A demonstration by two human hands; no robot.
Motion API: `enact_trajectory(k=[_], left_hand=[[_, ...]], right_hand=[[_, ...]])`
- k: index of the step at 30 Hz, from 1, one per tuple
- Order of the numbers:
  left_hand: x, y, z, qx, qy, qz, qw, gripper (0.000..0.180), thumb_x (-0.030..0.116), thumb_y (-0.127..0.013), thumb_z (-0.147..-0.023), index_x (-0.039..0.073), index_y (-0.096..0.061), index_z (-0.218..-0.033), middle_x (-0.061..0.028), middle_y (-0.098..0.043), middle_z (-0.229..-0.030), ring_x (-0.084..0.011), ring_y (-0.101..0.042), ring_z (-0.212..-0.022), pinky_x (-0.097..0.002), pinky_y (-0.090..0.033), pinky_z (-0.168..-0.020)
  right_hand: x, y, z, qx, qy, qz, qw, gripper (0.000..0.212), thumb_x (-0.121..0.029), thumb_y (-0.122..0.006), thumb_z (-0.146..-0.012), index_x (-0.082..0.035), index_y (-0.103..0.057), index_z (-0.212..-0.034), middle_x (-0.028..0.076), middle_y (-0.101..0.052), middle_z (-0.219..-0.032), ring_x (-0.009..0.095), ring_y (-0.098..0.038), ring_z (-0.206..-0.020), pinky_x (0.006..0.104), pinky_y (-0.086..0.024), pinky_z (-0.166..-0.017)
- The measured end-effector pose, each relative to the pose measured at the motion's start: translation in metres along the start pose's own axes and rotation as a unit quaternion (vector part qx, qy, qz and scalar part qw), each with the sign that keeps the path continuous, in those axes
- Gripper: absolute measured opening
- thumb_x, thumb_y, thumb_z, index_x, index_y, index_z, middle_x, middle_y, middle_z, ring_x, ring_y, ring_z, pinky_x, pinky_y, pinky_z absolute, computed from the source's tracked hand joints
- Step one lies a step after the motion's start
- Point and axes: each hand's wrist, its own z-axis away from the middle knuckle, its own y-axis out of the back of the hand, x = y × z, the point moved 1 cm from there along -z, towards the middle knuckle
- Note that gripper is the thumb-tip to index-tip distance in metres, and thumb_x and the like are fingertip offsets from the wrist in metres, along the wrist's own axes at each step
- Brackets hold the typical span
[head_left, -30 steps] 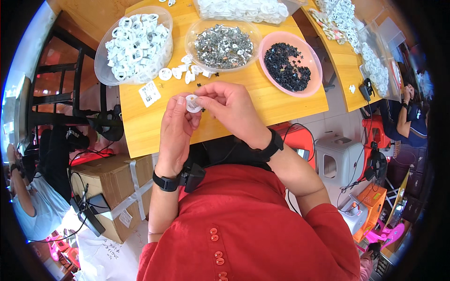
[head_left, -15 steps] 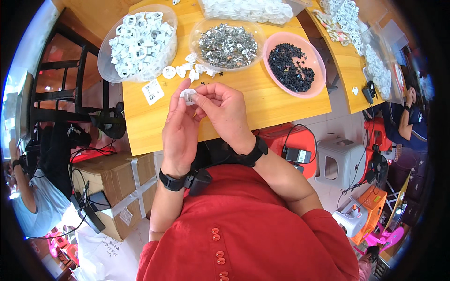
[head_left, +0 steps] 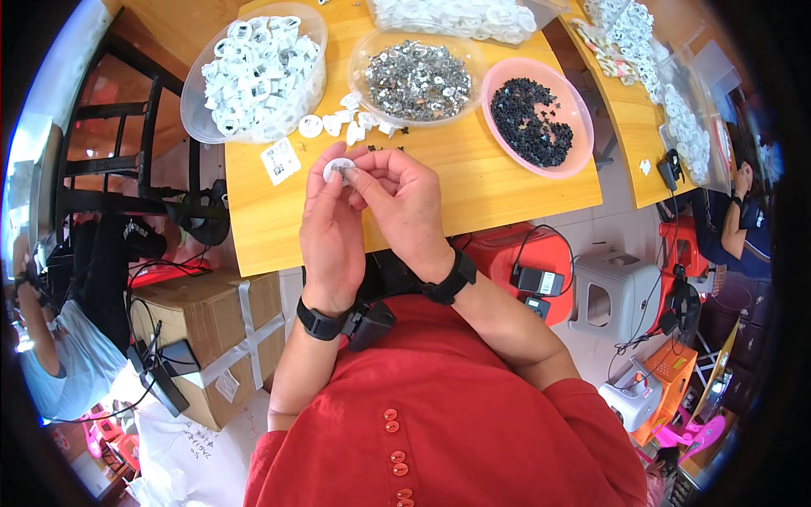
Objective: Assembling small metal star-shaped components into white plastic caps at a workshop table.
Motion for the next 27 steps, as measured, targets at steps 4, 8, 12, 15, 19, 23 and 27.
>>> enact_trajectory(k=[4,8,12,15,19,23,27], left_hand=[[0.001,0.004,-0.001,-0.001,0.008,0.03,1.0,0.036,0.017,-0.038,-0.099,0.003,-0.041,-0.133,-0.0139,-0.052,-0.123,-0.0193,-0.049,-0.113,-0.032,-0.036,-0.099],[0.003,0.003,-0.001,-0.001,0.042,0.053,0.998,0.04,0.016,-0.038,-0.098,0.002,-0.038,-0.136,-0.0145,-0.052,-0.126,-0.0203,-0.049,-0.114,-0.0336,-0.036,-0.101],[0.006,0.001,-0.001,-0.036,0.05,0.063,0.996,0.045,0.016,-0.038,-0.098,0.001,-0.032,-0.14,-0.016,-0.051,-0.128,-0.021,-0.049,-0.115,-0.0344,-0.036,-0.101],[0.006,0.0,-0.001,-0.028,0.034,0.042,0.998,0.045,0.016,-0.038,-0.097,0.001,-0.033,-0.14,-0.0167,-0.052,-0.127,-0.0209,-0.05,-0.114,-0.0342,-0.037,-0.1],[0.001,0.007,-0.002,-0.008,0.031,0.035,0.999,0.04,0.017,-0.037,-0.098,0.001,-0.036,-0.135,-0.0186,-0.051,-0.128,-0.026,-0.05,-0.116,-0.0385,-0.036,-0.104],[-0.001,0.007,-0.001,0.019,0.056,0.055,0.997,0.035,0.017,-0.036,-0.098,0.001,-0.041,-0.129,-0.0194,-0.051,-0.128,-0.0271,-0.051,-0.114,-0.0394,-0.037,-0.103],[-0.003,0.005,0.003,0.024,0.056,0.031,0.998,0.034,0.018,-0.034,-0.097,0.001,-0.043,-0.126,-0.0189,-0.053,-0.125,-0.0268,-0.051,-0.113,-0.0389,-0.037,-0.102]], right_hand=[[0.001,-0.004,0.005,0.005,0.039,0.017,0.999,0.007,-0.003,-0.062,-0.087,0.004,-0.059,-0.089,0.005,-0.065,-0.078,0.007,-0.062,-0.065,0.0216,-0.05,-0.057],[0.001,-0.006,0.008,0.022,0.117,0.089,0.989,0.007,-0.002,-0.061,-0.088,0.003,-0.058,-0.09,0.005,-0.065,-0.079,0.008,-0.064,-0.066,0.0223,-0.051,-0.058],[0.002,-0.002,0.008,0.018,0.078,0.046,0.996,0.007,-0.002,-0.061,-0.087,0.003,-0.058,-0.09,0.006,-0.066,-0.079,0.009,-0.064,-0.065,0.0221,-0.051,-0.058],[-0.001,-0.001,0.006,0.0,0.03,0.02,0.999,0.007,0.0,-0.06,-0.089,0.004,-0.058,-0.095,0.005,-0.065,-0.086,0.008,-0.062,-0.071,0.0203,-0.051,-0.064],[0.0,-0.005,0.01,0.013,0.081,0.076,0.994,0.008,-0.002,-0.062,-0.087,0.003,-0.058,-0.092,0.007,-0.066,-0.082,0.011,-0.064,-0.067,0.0235,-0.052,-0.061],[0.0,-0.003,0.014,0.039,0.166,0.17,0.971,0.008,-0.003,-0.064,-0.084,0.0,-0.059,-0.088,0.011,-0.066,-0.08,0.018,-0.066,-0.066,0.0281,-0.052,-0.059],[0.001,0.0,0.018,0.034,0.103,0.106,0.988,0.007,-0.004,-0.065,-0.083,0.0,-0.059,-0.087,0.012,-0.064,-0.077,0.021,-0.065,-0.066,0.0296,-0.051,-0.059]])
